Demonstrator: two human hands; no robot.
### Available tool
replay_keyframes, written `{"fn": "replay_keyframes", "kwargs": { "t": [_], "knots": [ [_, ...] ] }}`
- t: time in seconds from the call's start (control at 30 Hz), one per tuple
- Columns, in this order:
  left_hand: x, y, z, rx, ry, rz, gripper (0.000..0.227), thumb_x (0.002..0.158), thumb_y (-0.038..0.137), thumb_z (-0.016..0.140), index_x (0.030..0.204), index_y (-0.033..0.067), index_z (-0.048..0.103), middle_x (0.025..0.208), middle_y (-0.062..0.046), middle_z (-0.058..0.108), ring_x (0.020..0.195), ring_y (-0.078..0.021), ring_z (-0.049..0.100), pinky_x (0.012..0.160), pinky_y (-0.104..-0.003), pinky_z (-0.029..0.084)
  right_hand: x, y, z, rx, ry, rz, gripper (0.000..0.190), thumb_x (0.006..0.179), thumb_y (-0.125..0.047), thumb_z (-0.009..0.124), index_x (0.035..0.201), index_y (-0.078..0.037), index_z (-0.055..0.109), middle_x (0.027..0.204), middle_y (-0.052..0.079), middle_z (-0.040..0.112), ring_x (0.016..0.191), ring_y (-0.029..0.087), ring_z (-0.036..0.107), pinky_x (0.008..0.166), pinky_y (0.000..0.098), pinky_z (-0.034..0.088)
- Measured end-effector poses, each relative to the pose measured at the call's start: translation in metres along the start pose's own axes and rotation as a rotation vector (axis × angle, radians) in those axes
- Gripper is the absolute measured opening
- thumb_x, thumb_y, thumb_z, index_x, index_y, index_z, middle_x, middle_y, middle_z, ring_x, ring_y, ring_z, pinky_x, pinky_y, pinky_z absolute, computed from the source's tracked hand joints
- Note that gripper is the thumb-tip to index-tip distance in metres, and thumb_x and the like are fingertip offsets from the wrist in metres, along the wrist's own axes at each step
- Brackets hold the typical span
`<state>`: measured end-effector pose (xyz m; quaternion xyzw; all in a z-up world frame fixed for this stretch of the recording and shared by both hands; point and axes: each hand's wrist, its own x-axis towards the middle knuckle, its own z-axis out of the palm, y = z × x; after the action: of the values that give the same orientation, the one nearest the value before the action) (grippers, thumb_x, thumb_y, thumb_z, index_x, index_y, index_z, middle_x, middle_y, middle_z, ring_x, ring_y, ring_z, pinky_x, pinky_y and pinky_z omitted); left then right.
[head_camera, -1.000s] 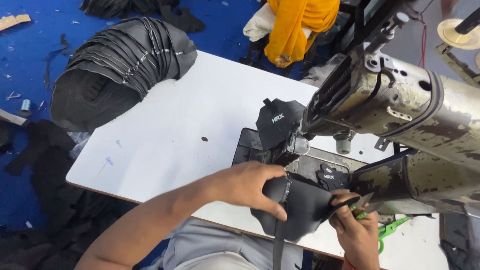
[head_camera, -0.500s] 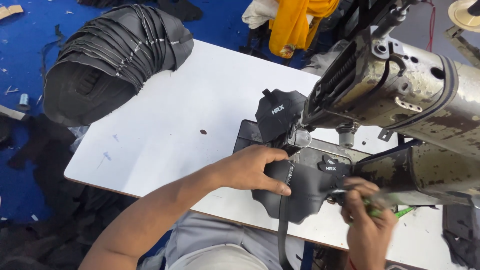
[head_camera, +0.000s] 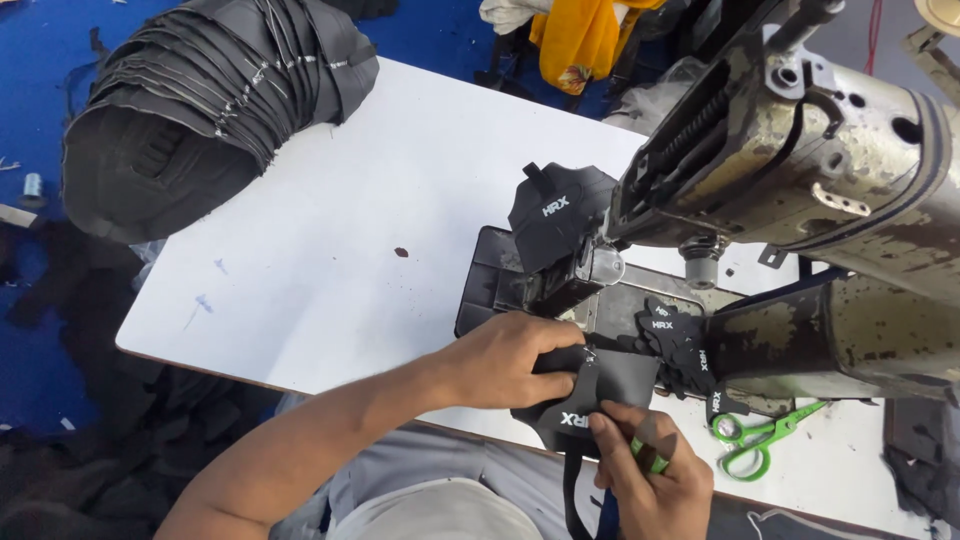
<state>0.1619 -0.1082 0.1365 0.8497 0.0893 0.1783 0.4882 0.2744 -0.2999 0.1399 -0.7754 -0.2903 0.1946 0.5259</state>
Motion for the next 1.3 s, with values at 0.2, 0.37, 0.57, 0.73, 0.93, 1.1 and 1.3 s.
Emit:
{"fn": "replay_keyframes", "kwargs": {
  "t": [0.2, 0.37, 0.57, 0.73, 0.93, 1.1, 1.3],
  "knots": [
    [0.000, 0.003, -0.008, -0.093, -0.105, -0.055, 0.033, 0.087, 0.022, 0.067, 0.111, -0.0001, 0.065, 0.083, -0.016, 0.069, 0.067, -0.0271, 0.066, 0.062, -0.040, 0.050, 0.003, -0.001, 0.000, 0.130, 0.011, 0.184, 0.014, 0.083, 0.001, 0.077, 0.096, 0.006, 0.073, 0.057, 0.009, 0.064, 0.042, 0.012, 0.055, 0.039, 0.0253, 0.038],
    [-0.002, 0.003, -0.007, -0.123, -0.088, -0.018, 0.035, 0.090, 0.027, 0.069, 0.110, -0.0011, 0.066, 0.081, -0.015, 0.069, 0.065, -0.0222, 0.064, 0.060, -0.038, 0.049, 0.004, 0.006, 0.001, 0.157, -0.003, 0.178, 0.015, 0.083, 0.000, 0.077, 0.096, 0.005, 0.072, 0.057, 0.008, 0.064, 0.042, 0.012, 0.055, 0.038, 0.0256, 0.039],
    [0.000, 0.004, -0.006, -0.135, -0.080, -0.027, 0.037, 0.094, 0.035, 0.069, 0.106, -0.0003, 0.068, 0.077, -0.014, 0.068, 0.065, -0.0210, 0.061, 0.062, -0.037, 0.049, 0.006, 0.004, 0.001, 0.164, 0.001, 0.188, 0.016, 0.082, 0.000, 0.078, 0.096, 0.004, 0.072, 0.057, 0.008, 0.065, 0.041, 0.012, 0.055, 0.037, 0.0253, 0.039],
    [0.001, 0.003, -0.003, -0.183, -0.104, -0.100, 0.038, 0.093, 0.036, 0.068, 0.106, 0.0007, 0.068, 0.077, -0.012, 0.070, 0.064, -0.0193, 0.063, 0.061, -0.036, 0.050, 0.006, 0.004, 0.000, 0.167, -0.009, 0.203, 0.016, 0.083, -0.001, 0.077, 0.097, 0.003, 0.072, 0.058, 0.008, 0.065, 0.042, 0.011, 0.055, 0.037, 0.0248, 0.039],
    [0.006, 0.004, -0.009, -0.113, -0.078, -0.065, 0.036, 0.095, 0.035, 0.069, 0.105, 0.0004, 0.068, 0.076, -0.014, 0.068, 0.063, -0.0207, 0.062, 0.061, -0.036, 0.050, 0.016, -0.009, -0.015, 0.082, -0.039, 0.176, 0.019, 0.087, -0.004, 0.074, 0.104, 0.002, 0.074, 0.066, 0.009, 0.072, 0.046, 0.011, 0.057, 0.040, 0.0236, 0.041],
    [0.010, 0.001, -0.014, -0.059, -0.118, -0.124, 0.035, 0.092, 0.034, 0.069, 0.105, 0.0021, 0.068, 0.071, -0.013, 0.067, 0.059, -0.0228, 0.064, 0.057, -0.039, 0.048, 0.050, -0.041, -0.032, -0.267, -0.119, -0.202, 0.041, 0.087, -0.019, 0.079, 0.125, -0.006, 0.070, 0.110, 0.001, 0.073, 0.058, 0.008, 0.063, 0.046, 0.0239, 0.051],
    [0.014, -0.004, -0.011, -0.032, -0.129, -0.047, 0.031, 0.095, 0.033, 0.067, 0.098, 0.0028, 0.069, 0.073, -0.011, 0.068, 0.062, -0.0229, 0.065, 0.060, -0.040, 0.049, 0.074, -0.051, -0.026, -0.545, -0.456, 0.018, 0.056, 0.075, -0.035, 0.086, 0.124, -0.011, 0.073, 0.079, 0.008, 0.075, 0.055, 0.012, 0.059, 0.049, 0.0303, 0.048]
  ]
}}
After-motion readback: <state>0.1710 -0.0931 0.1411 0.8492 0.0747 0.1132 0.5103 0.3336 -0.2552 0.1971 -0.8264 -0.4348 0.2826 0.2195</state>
